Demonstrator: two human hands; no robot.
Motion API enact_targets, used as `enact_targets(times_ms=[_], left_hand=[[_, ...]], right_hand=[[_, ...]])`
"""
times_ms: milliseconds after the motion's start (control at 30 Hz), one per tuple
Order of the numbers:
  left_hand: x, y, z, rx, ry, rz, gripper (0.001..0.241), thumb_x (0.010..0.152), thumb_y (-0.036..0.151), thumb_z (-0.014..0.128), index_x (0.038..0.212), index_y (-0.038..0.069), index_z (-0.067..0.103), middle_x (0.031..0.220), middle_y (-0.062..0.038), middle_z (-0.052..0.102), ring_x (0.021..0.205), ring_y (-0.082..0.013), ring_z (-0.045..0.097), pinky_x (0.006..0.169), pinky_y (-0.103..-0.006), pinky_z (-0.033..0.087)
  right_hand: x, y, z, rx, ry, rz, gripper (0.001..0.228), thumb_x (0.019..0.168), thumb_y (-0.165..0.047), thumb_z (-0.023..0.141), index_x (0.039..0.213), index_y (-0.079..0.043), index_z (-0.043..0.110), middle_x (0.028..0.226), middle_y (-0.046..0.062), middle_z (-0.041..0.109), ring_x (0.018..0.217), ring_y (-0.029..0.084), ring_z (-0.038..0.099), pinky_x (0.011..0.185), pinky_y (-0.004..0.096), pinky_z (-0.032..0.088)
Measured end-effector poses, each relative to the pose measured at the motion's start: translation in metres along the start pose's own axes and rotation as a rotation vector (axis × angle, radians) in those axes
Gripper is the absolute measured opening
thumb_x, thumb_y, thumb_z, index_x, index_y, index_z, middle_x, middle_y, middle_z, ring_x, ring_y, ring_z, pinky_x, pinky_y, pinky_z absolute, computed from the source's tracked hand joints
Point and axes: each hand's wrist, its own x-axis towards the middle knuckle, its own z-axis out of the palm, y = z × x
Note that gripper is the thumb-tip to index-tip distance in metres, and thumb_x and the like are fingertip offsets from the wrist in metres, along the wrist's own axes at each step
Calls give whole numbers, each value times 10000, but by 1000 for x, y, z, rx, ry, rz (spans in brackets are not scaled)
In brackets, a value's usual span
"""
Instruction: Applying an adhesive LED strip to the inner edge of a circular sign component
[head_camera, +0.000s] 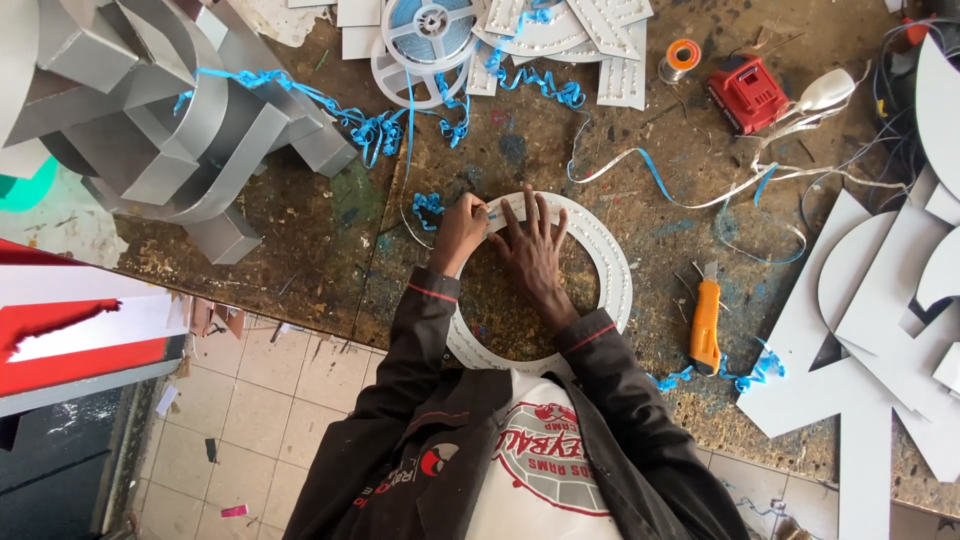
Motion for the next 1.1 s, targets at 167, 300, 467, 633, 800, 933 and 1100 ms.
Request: enact_targets(times_ms=[167,300,467,633,800,933,1100], left_hand=[[12,-15,10,21,23,1,261,1156,228,596,1264,6,682,1131,-236,752,1092,-413,786,764,-562,669],[6,-11,11,-40,44,42,244,1166,203,601,1249,-6,696,1096,-238,741,1077,-409,783,724,-538,645],[1,4,6,30,110,161,194,1096,152,645,1207,14,724,1053,-290,768,1037,-495,801,736,-559,708],[-3,4,5,72,96,138,183,1047,217,680,1145,81,753,1068,-258,832,985,-446,830,724,-533,707],[-5,3,-1,-61,98,62,207,1038,186,694,1148,16,736,1109,-300,812,924,-431,832,616,-445,751],[1,-20,10,-39,127,112,195,1075,194,674,1170,27,708,1077,-266,804,968,-446,825,645,-518,748],[-4,-13,14,99,185,64,217,1032,279,703,1157,101,698,1106,-193,836,1040,-461,817,778,-630,703]], right_hand=[[6,-5,-45,-20,-97,119,618,1118,-730,579,1569,-326,700,1778,185,472,1641,394,433,1321,765,233],[-54,67,-70,192,162,377,421,1089,-521,807,1260,-139,855,1698,267,506,1543,531,492,1264,762,333],[-148,145,-126,-210,217,704,717,826,-369,1054,1448,-175,753,1319,116,547,1240,371,516,1023,559,473],[-198,171,-124,-85,296,641,574,850,-129,972,1352,-75,700,1242,169,492,1167,453,550,1018,578,486],[-187,170,-150,-155,329,583,812,732,-171,1060,1444,-104,676,1265,171,484,1174,448,528,1017,608,475],[-185,159,-168,78,139,828,506,1020,-108,838,1483,-95,634,1183,229,652,1144,488,682,970,645,524],[-139,104,-170,535,92,909,386,1177,-262,634,1544,-151,589,1166,217,677,1065,357,734,952,566,579]])
